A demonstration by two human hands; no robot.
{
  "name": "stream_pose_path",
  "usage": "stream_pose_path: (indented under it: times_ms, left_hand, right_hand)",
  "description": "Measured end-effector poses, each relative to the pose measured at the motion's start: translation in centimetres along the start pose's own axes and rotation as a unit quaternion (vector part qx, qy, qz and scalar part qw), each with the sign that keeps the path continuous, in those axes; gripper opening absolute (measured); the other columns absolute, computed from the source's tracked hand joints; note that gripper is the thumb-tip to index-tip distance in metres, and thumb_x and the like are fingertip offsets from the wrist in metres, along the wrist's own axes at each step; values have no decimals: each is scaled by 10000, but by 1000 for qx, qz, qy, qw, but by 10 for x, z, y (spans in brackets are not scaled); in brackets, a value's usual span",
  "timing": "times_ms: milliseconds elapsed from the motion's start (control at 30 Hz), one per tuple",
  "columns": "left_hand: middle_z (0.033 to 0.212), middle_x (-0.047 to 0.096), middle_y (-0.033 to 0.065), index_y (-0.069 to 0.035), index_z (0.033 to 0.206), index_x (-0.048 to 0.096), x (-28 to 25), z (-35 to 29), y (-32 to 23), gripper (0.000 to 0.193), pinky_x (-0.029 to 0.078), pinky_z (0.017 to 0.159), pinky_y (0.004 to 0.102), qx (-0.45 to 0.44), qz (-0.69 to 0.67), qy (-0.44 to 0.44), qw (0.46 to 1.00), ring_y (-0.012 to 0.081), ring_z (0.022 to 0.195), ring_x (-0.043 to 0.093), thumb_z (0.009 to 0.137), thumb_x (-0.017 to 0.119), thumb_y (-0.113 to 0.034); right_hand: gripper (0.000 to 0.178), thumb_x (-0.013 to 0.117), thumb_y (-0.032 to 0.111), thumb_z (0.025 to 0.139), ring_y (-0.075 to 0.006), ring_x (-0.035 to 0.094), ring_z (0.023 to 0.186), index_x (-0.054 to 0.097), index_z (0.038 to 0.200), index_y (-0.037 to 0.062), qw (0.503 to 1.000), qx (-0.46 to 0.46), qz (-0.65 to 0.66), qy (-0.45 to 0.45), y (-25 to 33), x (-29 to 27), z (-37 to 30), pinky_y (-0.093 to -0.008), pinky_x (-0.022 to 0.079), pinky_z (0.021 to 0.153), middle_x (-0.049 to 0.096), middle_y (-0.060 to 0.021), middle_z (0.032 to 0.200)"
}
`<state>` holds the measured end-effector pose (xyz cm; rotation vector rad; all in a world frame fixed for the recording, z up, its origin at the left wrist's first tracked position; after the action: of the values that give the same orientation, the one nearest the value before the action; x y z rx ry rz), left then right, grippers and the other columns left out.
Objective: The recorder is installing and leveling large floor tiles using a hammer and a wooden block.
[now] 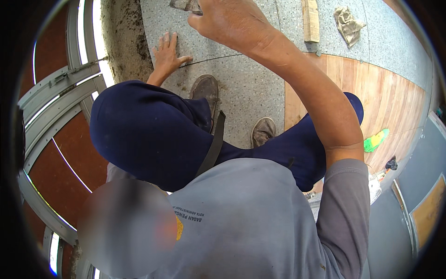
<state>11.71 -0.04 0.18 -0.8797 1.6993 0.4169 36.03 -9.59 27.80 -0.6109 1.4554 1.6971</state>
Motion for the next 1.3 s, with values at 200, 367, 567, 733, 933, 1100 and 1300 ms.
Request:
stream_pose_path:
  times_ms: [200, 367, 567, 733, 933, 1100, 1300]
  left_hand:
    - [1698, 177, 226, -132, 1640, 252, 16, -11, -16, 1193, 77, 1191, 742, 10, -58, -66, 996, 452, 1572, 99, 764, 688, -815]
    - [1687, 202, 242, -110, 1626, 292, 14, -3, -41, 1157, 126, 1173, 749, 36, -61, -143, 987, 471, 1558, 145, 784, 676, -806]
    - [1691, 243, 190, -158, 1618, 337, 25, 11, -48, 1104, 116, 1193, 730, 71, -40, -170, 982, 431, 1568, 154, 800, 608, -848]
    - [1692, 254, 176, -177, 1620, 342, 33, 16, -49, 1104, 114, 1196, 725, 82, -55, -188, 977, 424, 1568, 167, 790, 616, -851]
    - [1691, 262, 166, -195, 1619, 347, 36, 19, -52, 1098, 107, 1203, 717, 78, -50, -182, 979, 410, 1573, 164, 782, 619, -853]
    - [1679, 280, 187, -181, 1610, 359, 36, 18, -48, 1095, 95, 1188, 739, 98, -73, -213, 969, 422, 1569, 170, 792, 569, -879]
    - [1682, 281, 180, -180, 1614, 355, 29, 15, -51, 1022, 121, 1209, 697, 86, -53, -196, 975, 411, 1567, 184, 842, 604, -801]
  right_hand:
    - [248, 684, 171, 880, -482, 680, 728, 579, 888, -54, 1000, 0, 18, 9, 9, 12, 4, -518, 563, 660, 651, -315, 738]
    - [225, 683, 145, 868, -481, 681, 725, 575, 889, -51, 999, 6, 37, 23, -1, 14, 3, -515, 555, 647, 650, -313, 736]
    - [162, 661, 74, 820, -437, 680, 660, 575, 836, -62, 997, 17, 65, -26, 2, -19, 10, -467, 529, 595, 642, -282, 709]
    - [158, 663, 69, 816, -448, 677, 665, 577, 838, -63, 998, -9, 42, -51, -10, -17, 10, -472, 530, 600, 640, -287, 717]
    - [161, 670, 70, 812, -469, 662, 674, 575, 836, -58, 998, -36, 3, -54, -10, -14, 6, -489, 528, 608, 631, -292, 712]
    - [167, 673, 81, 809, -483, 655, 682, 574, 835, -51, 998, -28, -2, -50, -14, -7, 7, -499, 521, 606, 622, -296, 703]
    - [173, 677, 86, 810, -481, 654, 667, 573, 837, -50, 1000, -12, 11, -21, -14, 1, 11, -500, 522, 598, 620, -299, 698]
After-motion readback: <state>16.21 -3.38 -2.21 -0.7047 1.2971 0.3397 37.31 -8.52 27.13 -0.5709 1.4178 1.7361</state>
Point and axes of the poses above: each hand's wrist, its own z-axis towards the middle knuckle, its own x-axis out of the palm, y = z × x, the point moved 4 cm from there along z, towards the middle knuckle
